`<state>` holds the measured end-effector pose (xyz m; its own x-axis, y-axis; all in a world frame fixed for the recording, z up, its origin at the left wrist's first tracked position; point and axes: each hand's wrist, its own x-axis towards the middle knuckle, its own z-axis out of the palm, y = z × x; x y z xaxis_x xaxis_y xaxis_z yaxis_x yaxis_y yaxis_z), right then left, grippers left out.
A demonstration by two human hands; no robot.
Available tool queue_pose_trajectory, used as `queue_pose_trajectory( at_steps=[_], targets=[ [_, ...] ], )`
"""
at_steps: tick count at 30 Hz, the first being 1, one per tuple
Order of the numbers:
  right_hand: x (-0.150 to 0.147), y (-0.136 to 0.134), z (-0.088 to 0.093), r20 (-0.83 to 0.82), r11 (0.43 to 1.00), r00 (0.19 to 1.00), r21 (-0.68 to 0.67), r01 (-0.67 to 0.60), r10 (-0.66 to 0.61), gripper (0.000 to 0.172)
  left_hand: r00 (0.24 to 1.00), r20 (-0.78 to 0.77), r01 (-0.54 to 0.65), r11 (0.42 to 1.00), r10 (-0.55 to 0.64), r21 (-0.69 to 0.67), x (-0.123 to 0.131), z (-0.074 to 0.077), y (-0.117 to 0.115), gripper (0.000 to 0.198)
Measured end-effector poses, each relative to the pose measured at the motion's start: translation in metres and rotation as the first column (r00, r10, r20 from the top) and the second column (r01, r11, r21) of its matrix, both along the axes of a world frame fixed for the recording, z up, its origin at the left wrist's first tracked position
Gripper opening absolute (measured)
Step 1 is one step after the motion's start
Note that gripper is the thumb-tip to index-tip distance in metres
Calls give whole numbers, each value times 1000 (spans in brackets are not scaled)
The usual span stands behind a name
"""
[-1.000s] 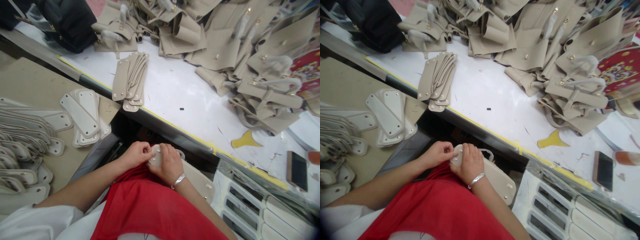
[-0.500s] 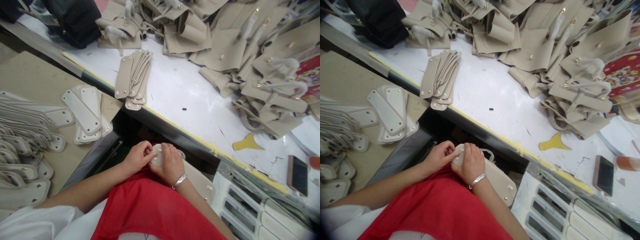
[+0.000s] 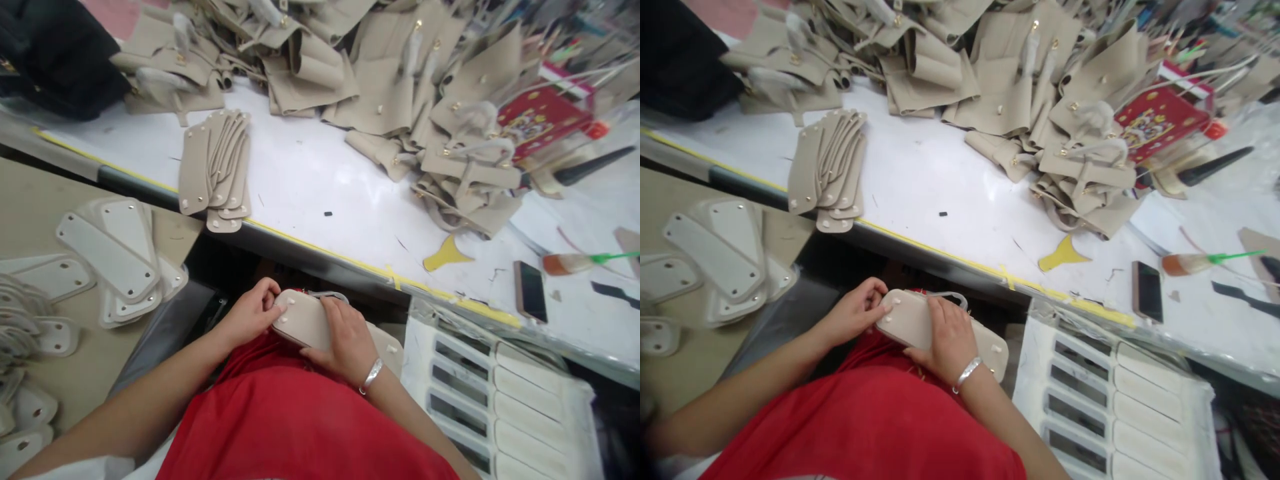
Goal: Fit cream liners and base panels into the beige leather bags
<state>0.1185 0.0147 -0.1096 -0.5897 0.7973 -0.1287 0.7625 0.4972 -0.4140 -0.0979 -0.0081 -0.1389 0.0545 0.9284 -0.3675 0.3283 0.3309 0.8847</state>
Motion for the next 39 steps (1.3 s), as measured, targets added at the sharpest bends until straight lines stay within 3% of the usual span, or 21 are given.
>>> queue_pose_trajectory(
  at_steps=[4, 9, 13, 17, 24, 30, 33, 39],
  targets=[
    [11, -5, -1, 5, 999, 1000, 19, 28, -28, 76, 983, -162, 103, 993, -92, 63, -1, 3, 6, 26],
    [8, -2, -1, 11, 999, 1000, 29, 19, -19, 70, 930, -296, 260, 960, -219, 104, -3, 17, 14, 40],
    [10, -1, -3, 4, 999, 1000, 47, 12, -13, 73, 861, -335, 458, 869, -382, 188, -5, 24, 26, 45],
    [13, -3, -4, 25, 999, 1000, 46, -3, 2, 74, 789, -268, 605, 777, -553, 176, -7, 23, 37, 40],
    [22, -6, 1, 76, 995, 994, 51, -83, 79, 93, 779, -261, 613, 780, -570, 128, -7, 24, 35, 41],
    [27, -2, 1, 128, 999, 991, 24, -33, 30, 54, 802, -251, 587, 795, -543, 157, -7, 16, 23, 42],
    [22, -4, -1, 163, 998, 987, 63, 4, -14, 61, 812, -212, 578, 801, -544, 156, -9, 13, 21, 42],
    [-2, -2, -3, 152, 999, 987, 14, 51, -53, 72, 820, -130, 572, 808, -558, 141, -13, 13, 19, 47]
  ],
)
